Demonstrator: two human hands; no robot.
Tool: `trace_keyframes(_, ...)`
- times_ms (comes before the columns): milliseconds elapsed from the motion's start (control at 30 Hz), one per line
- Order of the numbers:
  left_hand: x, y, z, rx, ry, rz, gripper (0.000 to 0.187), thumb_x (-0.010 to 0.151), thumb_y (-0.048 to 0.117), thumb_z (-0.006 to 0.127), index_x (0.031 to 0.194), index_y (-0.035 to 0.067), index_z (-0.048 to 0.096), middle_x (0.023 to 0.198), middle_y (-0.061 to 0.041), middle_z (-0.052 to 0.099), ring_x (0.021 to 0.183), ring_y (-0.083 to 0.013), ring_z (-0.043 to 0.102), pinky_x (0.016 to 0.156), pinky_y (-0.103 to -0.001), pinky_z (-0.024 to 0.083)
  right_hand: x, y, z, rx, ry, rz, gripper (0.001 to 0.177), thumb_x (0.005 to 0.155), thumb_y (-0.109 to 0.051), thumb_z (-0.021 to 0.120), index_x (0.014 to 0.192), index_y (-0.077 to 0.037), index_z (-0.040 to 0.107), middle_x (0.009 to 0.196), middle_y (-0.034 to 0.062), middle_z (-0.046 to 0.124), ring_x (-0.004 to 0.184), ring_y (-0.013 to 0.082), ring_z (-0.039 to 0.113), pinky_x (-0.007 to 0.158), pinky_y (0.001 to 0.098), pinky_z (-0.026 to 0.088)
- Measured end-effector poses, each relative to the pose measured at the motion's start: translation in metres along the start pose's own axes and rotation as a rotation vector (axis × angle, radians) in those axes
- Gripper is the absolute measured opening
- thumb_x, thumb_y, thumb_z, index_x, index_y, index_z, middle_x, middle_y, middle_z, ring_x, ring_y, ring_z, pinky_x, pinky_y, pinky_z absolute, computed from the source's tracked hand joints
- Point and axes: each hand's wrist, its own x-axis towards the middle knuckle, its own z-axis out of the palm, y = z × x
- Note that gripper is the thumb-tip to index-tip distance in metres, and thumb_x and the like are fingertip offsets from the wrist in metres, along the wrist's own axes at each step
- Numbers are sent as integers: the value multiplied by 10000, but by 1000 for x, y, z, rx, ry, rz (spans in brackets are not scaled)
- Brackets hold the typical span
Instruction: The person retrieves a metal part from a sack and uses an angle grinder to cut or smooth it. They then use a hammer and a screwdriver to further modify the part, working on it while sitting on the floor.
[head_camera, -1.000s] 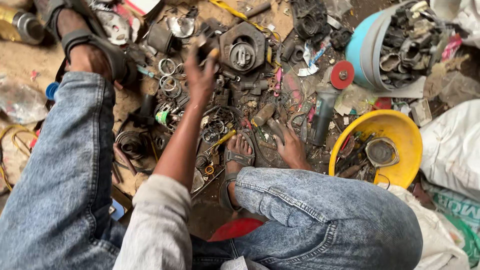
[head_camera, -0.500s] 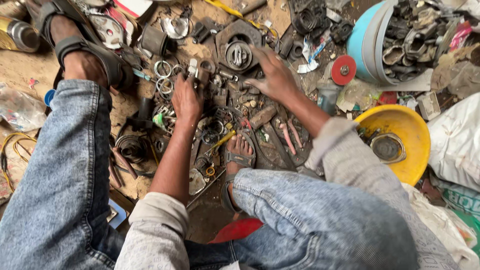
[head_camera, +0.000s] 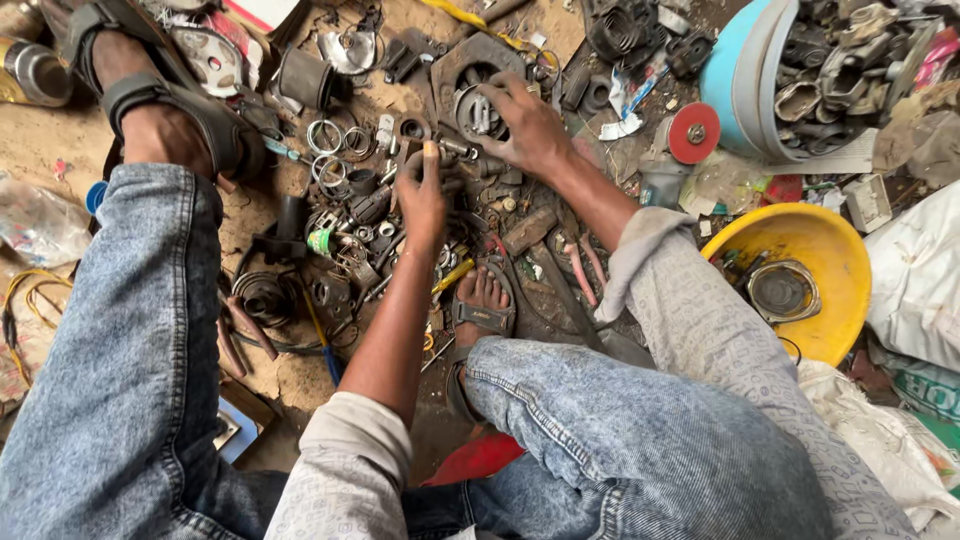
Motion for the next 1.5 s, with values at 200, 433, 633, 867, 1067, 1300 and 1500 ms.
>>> trace_keyframes(200, -27, 32, 16, -377, -128, -284, 808, 975, 722, 386, 1367, 33, 541, 1291, -223, 644, 965, -269, 659, 810, -375, 610, -38, -34, -20, 69, 86, -251, 720, 836, -366, 928, 1408, -91, 588, 1385, 127, 533, 1219, 332, 633, 989, 441, 566)
trace_keyframes(433, -72, 75, 43, -520, -170, -400, 760, 945, 689, 408, 1407, 93, 506, 1363, -179, 600, 1282, -366, 605, 1026, -558, 542, -99, -96, -29, 554, 191, -134, 859, 876, -507, 801, 1552, -110, 450, 1550, 171, 404, 1444, 320, 426, 1192, 477, 429)
trace_keyframes(633, -111, 81, 91, 588, -150, 381, 623, 1085, 518, 527, 1434, 2, 524, 1434, -216, 578, 1340, -365, 572, 1146, -474, 457, -132, -120, 18, 1760, 605, 697, 687, 1002, -531, 650, 1452, -59, 433, 1436, 129, 426, 1326, 288, 400, 1086, 409, 379)
trace_keyframes(867, -150, 105, 131, 1227, -198, 608, 577, 900, 478, 737, 1244, 37, 596, 1210, -213, 559, 1151, -401, 519, 951, -516, 483, -224, -97, 38, 1918, 614, 1165, 441, 1036, -482, 601, 1205, -86, 509, 1141, 73, 492, 1009, 220, 448, 831, 362, 383)
trace_keyframes(1067, -148, 85, 105, 50, -273, 167, 443, 1088, 455, 527, 1279, 59, 580, 1178, -131, 657, 1064, -260, 682, 901, -382, 604, -154, -65, 48, 1935, 471, 1068, 339, 1064, -440, 559, 993, -108, 573, 888, 24, 548, 737, 163, 489, 612, 321, 386)
trace_keyframes(1300, -137, 86, 86, -645, -417, -380, 629, 1072, 568, 420, 1360, 39, 600, 1161, -151, 728, 954, -265, 722, 698, -399, 588, -184, -19, 10, 1783, 102, 879, 417, 1099, -363, 512, 852, -79, 693, 630, -78, 478, 472, 56, 387, 391, 215, 264)
trace_keyframes(1500, -145, 102, 96, -664, -502, -447, 666, 1035, 592, 441, 1384, 44, 584, 1255, -183, 714, 1023, -283, 730, 677, -398, 579, -223, 22, 21, 381, -355, 584, 546, 1103, -395, 466, 786, 14, 637, 645, 127, 544, 546, 230, 530, 571, 369, 453)
